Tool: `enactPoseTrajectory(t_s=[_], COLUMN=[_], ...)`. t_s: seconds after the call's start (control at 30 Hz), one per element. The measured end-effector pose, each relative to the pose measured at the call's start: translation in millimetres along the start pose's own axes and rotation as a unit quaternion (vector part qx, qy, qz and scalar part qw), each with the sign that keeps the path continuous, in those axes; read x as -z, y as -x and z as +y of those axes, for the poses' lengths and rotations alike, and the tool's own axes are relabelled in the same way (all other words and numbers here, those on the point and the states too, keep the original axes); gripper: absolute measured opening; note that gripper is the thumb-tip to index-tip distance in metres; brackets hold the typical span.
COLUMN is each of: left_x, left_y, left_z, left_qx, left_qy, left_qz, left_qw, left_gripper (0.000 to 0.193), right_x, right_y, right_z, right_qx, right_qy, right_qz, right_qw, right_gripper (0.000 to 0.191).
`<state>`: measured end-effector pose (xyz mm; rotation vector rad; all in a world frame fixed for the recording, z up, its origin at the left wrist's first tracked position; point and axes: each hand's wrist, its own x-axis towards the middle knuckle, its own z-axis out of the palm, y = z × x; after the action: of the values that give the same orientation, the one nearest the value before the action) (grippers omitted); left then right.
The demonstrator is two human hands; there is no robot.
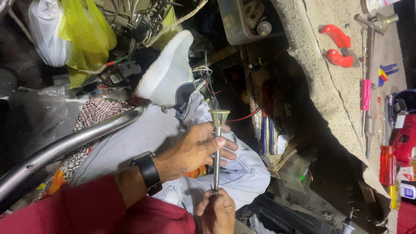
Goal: The person sits on the floor of a cluttered repair workshop and works on a small metal plunger-like component, fitting a rubber cup onto a metal shaft and pressing it against a rod to seat it. They briefly answer a phone call, then continue fitting the part and finally wipe it with a tissue.
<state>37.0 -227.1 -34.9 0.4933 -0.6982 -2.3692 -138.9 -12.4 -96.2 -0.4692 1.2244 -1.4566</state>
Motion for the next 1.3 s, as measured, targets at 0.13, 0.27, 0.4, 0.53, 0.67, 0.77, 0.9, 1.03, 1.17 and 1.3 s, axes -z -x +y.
enactPoseTrajectory(t_s=[0.13, 0.27, 0.4, 0.53, 0.67, 0.77, 0.9, 1.03, 1.17, 1.3], left_x=[-3.3, -2.2, -0.2, -0.2, -0.8, -0.4, -0.5, -1.8, -3.5, -2.7], left_y=[1.8, 3.2, 3.2, 2.6, 4.4, 6.7, 7.0, 6.2, 5.1, 6.6], left_z=[4.2, 7.9, 9.0, 9.0, 9.8, 10.5, 11.9, 14.5, 18.1, 20.7], left_qx=[-0.004, 0.012, 0.019, 0.012, 0.022, 0.008, -0.001, -0.007, 0.020, 0.035], left_qy=[-0.022, -0.035, -0.042, -0.008, 0.003, -0.004, -0.009, -0.020, 0.009, 0.016], left_qz=[0.002, 0.020, 0.025, 0.008, 0.002, 0.003, 0.011, 0.008, 0.010, 0.002], left_qw=[1.000, 0.999, 0.999, 1.000, 1.000, 1.000, 1.000, 1.000, 1.000, 0.999], left_gripper=[0.054, 0.053, 0.051, 0.056, 0.068, 0.085, 0.090, 0.085, 0.080, 0.078], right_x=[-4.4, -9.9, -12.5, -11.6, -11.3, -12.0, -14.2, -17.2, -19.6, -18.8], right_y=[2.0, 4.9, 5.8, 5.2, 6.8, 8.4, 8.5, 7.2, 7.9, 8.7], right_z=[3.8, 6.5, 3.6, 0.5, -0.8, -1.6, -2.7, -2.9, -3.2, -2.4], right_qx=[0.008, 0.015, 0.031, 0.022, 0.013, 0.010, 0.002, 0.000, -0.005, -0.008], right_qy=[-0.034, -0.067, -0.051, -0.036, -0.015, 0.001, 0.008, -0.004, -0.012, 0.001], right_qz=[-0.037, 0.061, 0.029, -0.025, -0.018, -0.037, -0.051, -0.076, -0.089, -0.116], right_qw=[0.999, 0.996, 0.998, 0.999, 1.000, 0.999, 0.999, 0.997, 0.996, 0.993], right_gripper=[0.043, 0.035, 0.041, 0.045, 0.046, 0.048, 0.048, 0.046, 0.042, 0.044])
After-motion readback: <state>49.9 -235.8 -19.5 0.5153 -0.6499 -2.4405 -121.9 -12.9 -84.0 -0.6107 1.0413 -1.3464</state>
